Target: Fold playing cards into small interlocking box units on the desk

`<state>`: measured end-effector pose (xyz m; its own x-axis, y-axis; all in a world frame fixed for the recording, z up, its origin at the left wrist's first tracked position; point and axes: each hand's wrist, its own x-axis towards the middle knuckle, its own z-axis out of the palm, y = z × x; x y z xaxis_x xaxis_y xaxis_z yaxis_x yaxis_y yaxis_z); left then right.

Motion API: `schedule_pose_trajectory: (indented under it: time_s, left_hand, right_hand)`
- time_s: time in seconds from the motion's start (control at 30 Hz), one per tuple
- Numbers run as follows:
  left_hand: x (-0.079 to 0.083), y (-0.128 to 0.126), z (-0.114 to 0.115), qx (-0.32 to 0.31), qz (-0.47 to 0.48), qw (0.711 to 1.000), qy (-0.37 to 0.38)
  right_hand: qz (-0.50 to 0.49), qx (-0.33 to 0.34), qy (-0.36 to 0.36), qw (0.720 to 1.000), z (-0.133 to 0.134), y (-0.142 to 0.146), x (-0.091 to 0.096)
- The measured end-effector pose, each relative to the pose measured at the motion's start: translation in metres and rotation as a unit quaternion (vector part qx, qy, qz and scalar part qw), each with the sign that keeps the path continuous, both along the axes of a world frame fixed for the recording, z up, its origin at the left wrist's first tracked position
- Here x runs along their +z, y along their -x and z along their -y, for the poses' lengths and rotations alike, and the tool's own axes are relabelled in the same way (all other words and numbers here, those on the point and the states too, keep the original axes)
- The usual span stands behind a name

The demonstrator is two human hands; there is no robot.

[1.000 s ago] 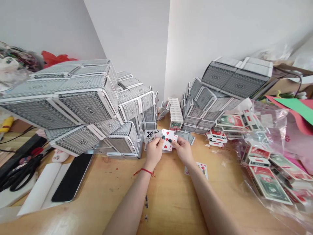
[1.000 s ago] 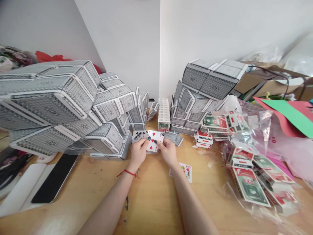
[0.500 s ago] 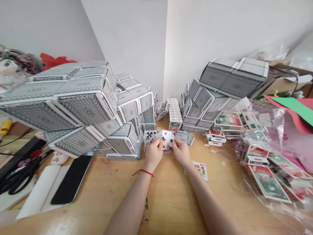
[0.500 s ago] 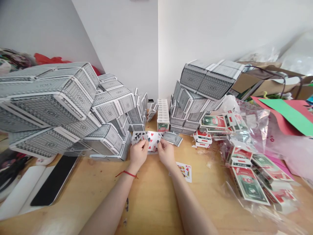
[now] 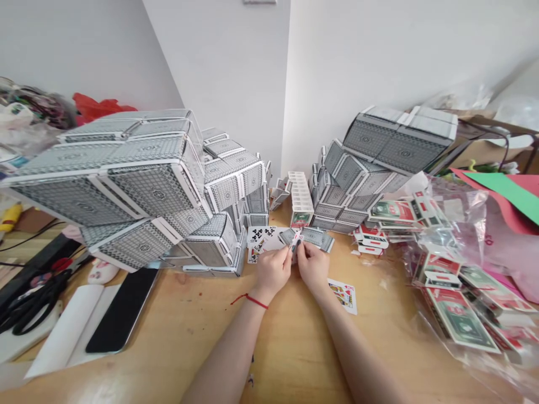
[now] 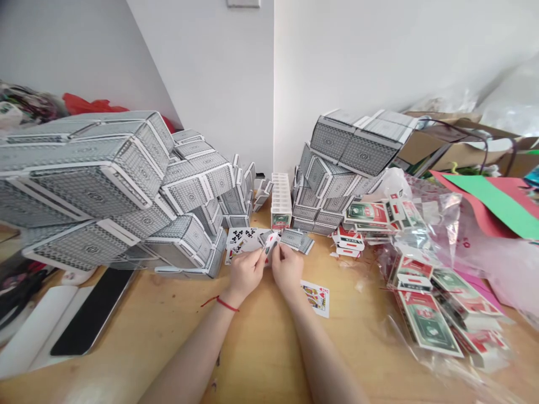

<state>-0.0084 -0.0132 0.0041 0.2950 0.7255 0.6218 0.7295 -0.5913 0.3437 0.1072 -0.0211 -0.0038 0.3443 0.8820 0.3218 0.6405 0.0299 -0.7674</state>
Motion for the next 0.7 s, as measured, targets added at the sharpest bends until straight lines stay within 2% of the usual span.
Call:
schedule_pose_trajectory:
  time_s: [0.17,0.27,0.37,0.47,0.53,0.6,0.7]
  left_hand:
    - [0.001,0.000,0.001,-0.015,0.015,1.000,0.004]
    - [0.001,-0.001,0.003,-0.006,0.022,0.999,0.040]
    - [0.003,0.001,0.001,0.031,0.055,0.994,0.093]
    - [0.005,0.004,-0.002,0.074,0.104,0.984,0.127]
    - [0.005,0.005,-0.005,0.092,0.120,0.979,0.139]
    - [0.005,0.006,-0.005,0.095,0.121,0.977,0.147]
    - [0.005,0.005,-0.004,0.068,0.111,0.980,0.154]
  right_hand:
    - [-0.015,-0.033,0.010,0.999,0.000,-0.002,0.003]
    - [-0.059,-0.044,0.023,0.997,-0.002,-0.006,0.004]
    - [-0.193,0.028,0.042,0.980,-0.006,-0.008,0.003]
    - [-0.329,0.124,0.062,0.934,-0.010,-0.005,0.000]
    - [-0.365,0.154,0.068,0.916,-0.011,-0.003,-0.002]
    - [-0.370,0.158,0.068,0.913,-0.010,-0.001,-0.002]
    - [-0.326,0.126,0.057,0.935,-0.007,0.000,-0.001]
